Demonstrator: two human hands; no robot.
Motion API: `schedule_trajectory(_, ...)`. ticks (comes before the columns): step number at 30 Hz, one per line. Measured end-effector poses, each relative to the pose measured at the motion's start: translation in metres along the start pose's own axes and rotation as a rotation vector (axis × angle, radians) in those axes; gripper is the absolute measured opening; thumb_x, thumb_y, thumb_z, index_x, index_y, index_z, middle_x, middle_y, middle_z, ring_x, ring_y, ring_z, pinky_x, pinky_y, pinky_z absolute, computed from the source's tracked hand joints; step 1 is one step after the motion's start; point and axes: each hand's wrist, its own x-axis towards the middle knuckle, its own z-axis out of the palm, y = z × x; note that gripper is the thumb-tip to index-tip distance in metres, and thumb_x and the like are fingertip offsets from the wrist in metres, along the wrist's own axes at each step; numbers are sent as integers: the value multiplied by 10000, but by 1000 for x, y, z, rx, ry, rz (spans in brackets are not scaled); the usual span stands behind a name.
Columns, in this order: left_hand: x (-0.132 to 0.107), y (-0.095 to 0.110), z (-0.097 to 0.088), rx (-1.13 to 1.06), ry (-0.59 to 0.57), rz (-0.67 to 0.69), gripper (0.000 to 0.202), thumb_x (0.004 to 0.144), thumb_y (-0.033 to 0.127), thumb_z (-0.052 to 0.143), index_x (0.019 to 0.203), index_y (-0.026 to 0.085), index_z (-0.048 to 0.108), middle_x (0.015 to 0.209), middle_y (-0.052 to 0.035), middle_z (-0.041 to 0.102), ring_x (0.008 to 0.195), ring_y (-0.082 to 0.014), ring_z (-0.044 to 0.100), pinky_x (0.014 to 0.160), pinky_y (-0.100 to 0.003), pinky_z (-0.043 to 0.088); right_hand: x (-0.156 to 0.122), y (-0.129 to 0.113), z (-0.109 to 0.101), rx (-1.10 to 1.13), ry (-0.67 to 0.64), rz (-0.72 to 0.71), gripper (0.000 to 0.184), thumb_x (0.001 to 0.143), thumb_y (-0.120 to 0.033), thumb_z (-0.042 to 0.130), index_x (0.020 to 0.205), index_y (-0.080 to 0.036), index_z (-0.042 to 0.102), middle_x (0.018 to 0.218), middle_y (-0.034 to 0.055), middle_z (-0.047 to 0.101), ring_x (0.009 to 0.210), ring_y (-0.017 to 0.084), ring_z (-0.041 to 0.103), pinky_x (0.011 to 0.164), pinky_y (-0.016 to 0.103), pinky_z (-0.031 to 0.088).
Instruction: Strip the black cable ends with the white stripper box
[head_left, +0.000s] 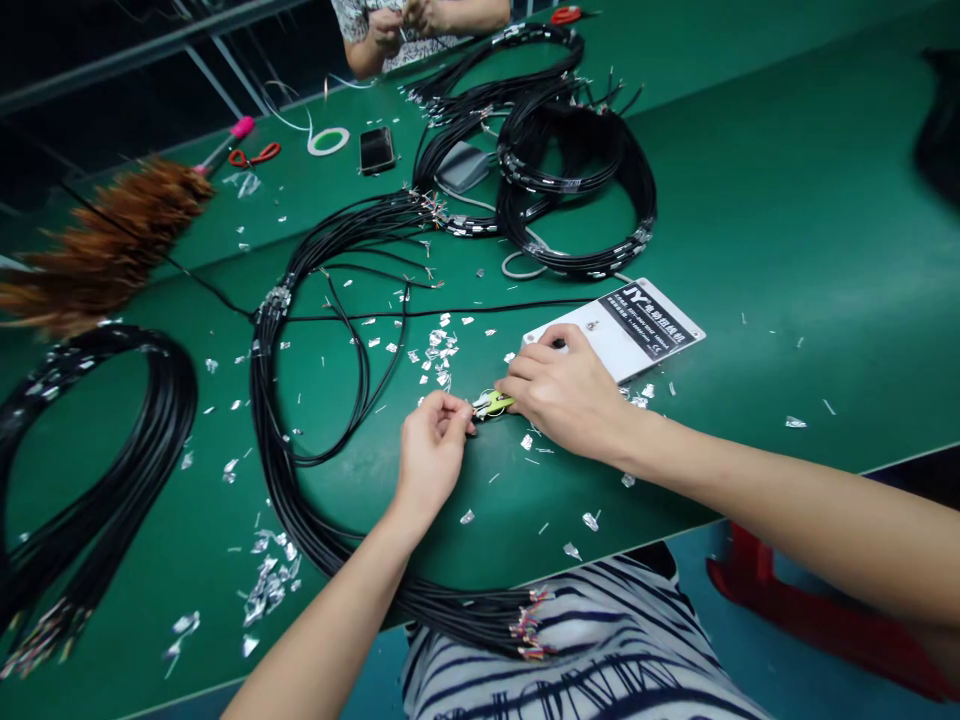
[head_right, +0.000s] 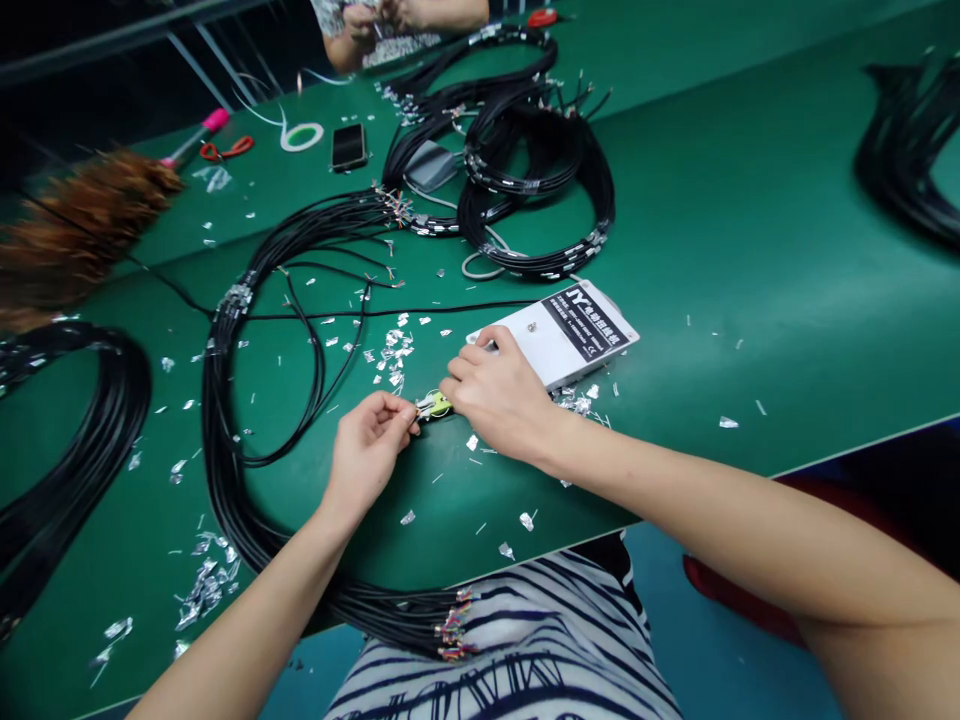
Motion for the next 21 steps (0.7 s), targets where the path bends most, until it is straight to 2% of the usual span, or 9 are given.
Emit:
schedule_trajectory(4, 0, 0, 0, 3, 7, 7, 132, 743, 241, 653, 664, 167, 578, 565, 11, 588, 512, -96, 514, 495, -196, 371, -1, -1, -3, -48, -26, -9, 190, 856, -77, 557, 843, -200, 701, 788, 40, 678, 848, 217, 547, 894, 429, 252)
schedule_trajectory(9, 1, -2, 0, 27, 19, 17, 131, 744, 243, 645, 663, 168, 576, 562, 14, 585, 512, -97, 513, 502, -197, 376, 1, -4, -3, 5, -30, 8, 176, 820, -44, 585, 850, -182, 690, 833, 55, 692, 875, 238, 565, 902, 448, 253)
schedule_trajectory(13, 1, -2, -1, 35, 14, 44, 125, 739, 252, 644, 671, 167, 582, 570, 13, 582, 522, -102, 524, 500, -197, 379, -1, -3, -8, 48, -1, 4, 89, 835, -112, 646, 899, -158, 686, 899, 83, 716, 938, 259, 594, 923, 464, 259)
schedule_trajectory(15, 1, -2, -1, 38, 14, 58, 133, 737, 270, 646, 678, 166, 588, 578, 9, 584, 533, -106, 533, 500, -197, 380, -12, 3, -15, 85, 111, 15, 130, 871, -177, 650, 999, -165, 669, 1027, 90, 729, 1009, 258, 606, 936, 457, 275)
schedule_trajectory(17, 1, -2, -3, 49, 17, 63, 153, 737, 299, 649, 687, 165, 597, 590, 3, 592, 546, -112, 543, 502, -200, 382, -30, 9, -22, 139, 298, 76, 163, 914, -198, 611, 1075, -189, 632, 1127, 72, 725, 1055, 235, 623, 935, 435, 307)
schedule_trajectory(19, 1, -3, -4, 61, 15, 62, 177, 730, 329, 655, 689, 166, 601, 595, -2, 597, 554, -118, 549, 502, -204, 381, -52, 13, -27, 196, 473, 186, 130, 928, -154, 569, 1037, -208, 614, 1102, 45, 744, 1051, 219, 645, 918, 416, 342)
schedule_trajectory(21, 2, -4, -5, 68, 4, 58, 196, 719, 351, 660, 683, 167, 601, 586, -1, 595, 556, -123, 551, 503, -208, 382, -72, 14, -27, 232, 528, 248, 132, 917, -109, 540, 969, -215, 598, 1104, 42, 748, 1065, 229, 647, 912, 418, 365)
